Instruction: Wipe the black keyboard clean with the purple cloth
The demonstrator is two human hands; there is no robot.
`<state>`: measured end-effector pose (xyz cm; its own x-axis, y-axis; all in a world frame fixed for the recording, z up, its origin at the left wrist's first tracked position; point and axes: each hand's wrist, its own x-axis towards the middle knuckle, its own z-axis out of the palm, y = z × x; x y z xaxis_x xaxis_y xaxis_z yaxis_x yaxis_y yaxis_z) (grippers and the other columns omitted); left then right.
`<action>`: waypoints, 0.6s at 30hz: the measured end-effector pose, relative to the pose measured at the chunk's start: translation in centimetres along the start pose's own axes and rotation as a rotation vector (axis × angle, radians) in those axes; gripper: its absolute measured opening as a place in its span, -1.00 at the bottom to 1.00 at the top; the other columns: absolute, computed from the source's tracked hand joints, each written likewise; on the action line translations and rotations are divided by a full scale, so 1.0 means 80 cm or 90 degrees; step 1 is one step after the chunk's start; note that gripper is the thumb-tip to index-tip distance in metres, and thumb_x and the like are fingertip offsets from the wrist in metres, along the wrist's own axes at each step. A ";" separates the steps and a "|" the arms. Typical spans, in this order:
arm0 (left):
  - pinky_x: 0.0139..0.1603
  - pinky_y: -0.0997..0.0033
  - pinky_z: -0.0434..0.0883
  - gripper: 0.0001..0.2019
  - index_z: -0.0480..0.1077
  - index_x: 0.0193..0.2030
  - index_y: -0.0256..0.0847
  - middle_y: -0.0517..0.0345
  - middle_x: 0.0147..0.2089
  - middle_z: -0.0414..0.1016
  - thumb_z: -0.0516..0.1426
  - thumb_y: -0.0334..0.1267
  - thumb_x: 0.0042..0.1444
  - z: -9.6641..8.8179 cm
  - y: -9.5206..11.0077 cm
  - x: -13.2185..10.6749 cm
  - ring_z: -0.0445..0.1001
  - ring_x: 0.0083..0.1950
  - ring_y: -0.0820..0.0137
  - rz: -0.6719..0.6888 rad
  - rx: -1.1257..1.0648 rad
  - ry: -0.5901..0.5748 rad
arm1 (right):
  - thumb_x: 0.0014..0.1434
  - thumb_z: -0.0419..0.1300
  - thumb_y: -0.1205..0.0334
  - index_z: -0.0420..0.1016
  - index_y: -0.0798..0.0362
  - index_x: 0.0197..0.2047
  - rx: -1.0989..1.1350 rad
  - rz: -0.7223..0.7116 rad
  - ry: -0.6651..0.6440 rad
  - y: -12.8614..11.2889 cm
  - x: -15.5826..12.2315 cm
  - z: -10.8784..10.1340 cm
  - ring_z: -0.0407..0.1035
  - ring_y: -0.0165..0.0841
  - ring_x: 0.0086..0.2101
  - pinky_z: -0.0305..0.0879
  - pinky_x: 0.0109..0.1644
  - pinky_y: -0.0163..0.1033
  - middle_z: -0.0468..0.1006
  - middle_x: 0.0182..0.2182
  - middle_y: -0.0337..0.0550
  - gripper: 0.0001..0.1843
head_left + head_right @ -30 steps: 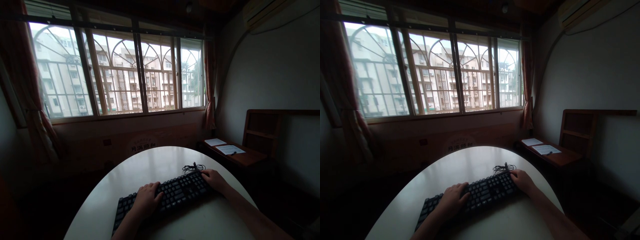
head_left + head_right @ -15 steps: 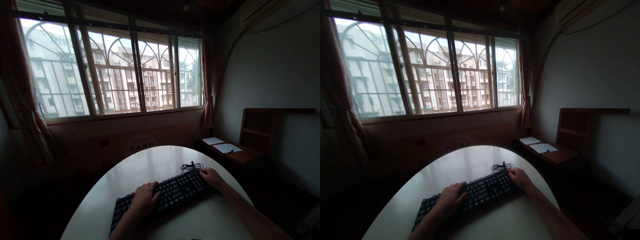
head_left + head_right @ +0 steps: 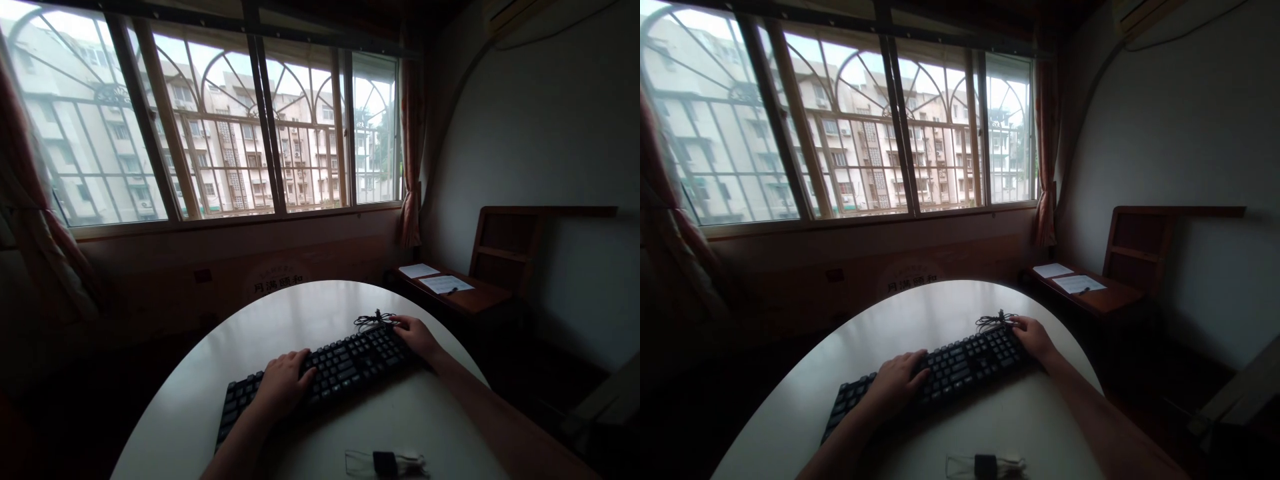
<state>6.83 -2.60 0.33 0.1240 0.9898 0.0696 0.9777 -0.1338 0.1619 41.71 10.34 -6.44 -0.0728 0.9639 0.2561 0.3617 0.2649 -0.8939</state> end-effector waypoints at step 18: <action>0.23 0.11 0.21 -0.44 0.27 0.30 -0.12 0.02 0.22 0.41 -0.08 0.05 0.24 -0.001 0.001 0.000 0.34 0.21 0.14 0.004 0.010 0.003 | 0.02 0.20 0.23 0.43 0.08 -0.15 0.100 0.035 -0.037 -0.007 -0.005 -0.001 0.55 -0.23 -0.29 0.42 -0.27 -0.25 0.65 -0.31 -0.09 -0.71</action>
<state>6.87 -2.62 0.45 0.1288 0.9888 0.0747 0.9796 -0.1386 0.1454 41.64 9.84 -6.02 -0.1115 0.9760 0.1873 0.2166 0.2078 -0.9539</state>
